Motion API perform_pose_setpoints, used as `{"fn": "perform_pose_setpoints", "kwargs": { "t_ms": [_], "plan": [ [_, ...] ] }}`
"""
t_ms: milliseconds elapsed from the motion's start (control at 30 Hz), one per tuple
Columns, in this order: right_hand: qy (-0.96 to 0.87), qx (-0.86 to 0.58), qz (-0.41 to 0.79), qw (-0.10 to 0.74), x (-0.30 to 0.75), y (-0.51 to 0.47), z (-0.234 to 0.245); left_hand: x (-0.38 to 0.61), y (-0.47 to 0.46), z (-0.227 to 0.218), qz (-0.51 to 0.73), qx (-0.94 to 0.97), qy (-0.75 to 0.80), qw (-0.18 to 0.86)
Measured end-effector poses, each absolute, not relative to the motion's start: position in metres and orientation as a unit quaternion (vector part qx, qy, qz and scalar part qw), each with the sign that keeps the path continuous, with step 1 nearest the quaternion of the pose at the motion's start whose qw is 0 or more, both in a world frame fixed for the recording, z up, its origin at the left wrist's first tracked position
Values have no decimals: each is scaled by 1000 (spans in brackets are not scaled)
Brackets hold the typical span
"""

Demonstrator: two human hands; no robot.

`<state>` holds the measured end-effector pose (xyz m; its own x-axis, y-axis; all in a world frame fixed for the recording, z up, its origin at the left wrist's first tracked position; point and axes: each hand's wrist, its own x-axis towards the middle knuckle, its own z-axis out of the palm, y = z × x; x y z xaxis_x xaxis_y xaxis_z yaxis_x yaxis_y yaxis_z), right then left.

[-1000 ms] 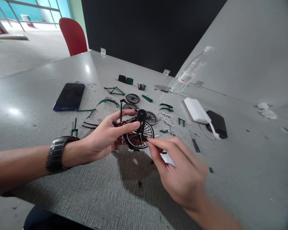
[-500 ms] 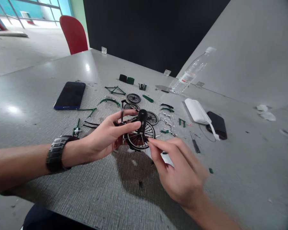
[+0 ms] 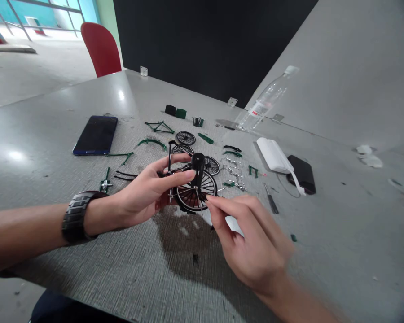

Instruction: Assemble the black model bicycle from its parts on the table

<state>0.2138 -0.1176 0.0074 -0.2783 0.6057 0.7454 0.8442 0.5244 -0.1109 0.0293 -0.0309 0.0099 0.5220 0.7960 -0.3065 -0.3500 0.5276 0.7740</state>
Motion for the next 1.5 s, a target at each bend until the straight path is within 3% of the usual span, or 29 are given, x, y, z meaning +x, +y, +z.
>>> {"fn": "perform_pose_setpoints", "kwargs": {
  "t_ms": [1500],
  "plan": [
    [-774, -489, -172, 364, 212, -117, 17, 30, -30, 9, 346, 328, 354, 805]
  ]
}}
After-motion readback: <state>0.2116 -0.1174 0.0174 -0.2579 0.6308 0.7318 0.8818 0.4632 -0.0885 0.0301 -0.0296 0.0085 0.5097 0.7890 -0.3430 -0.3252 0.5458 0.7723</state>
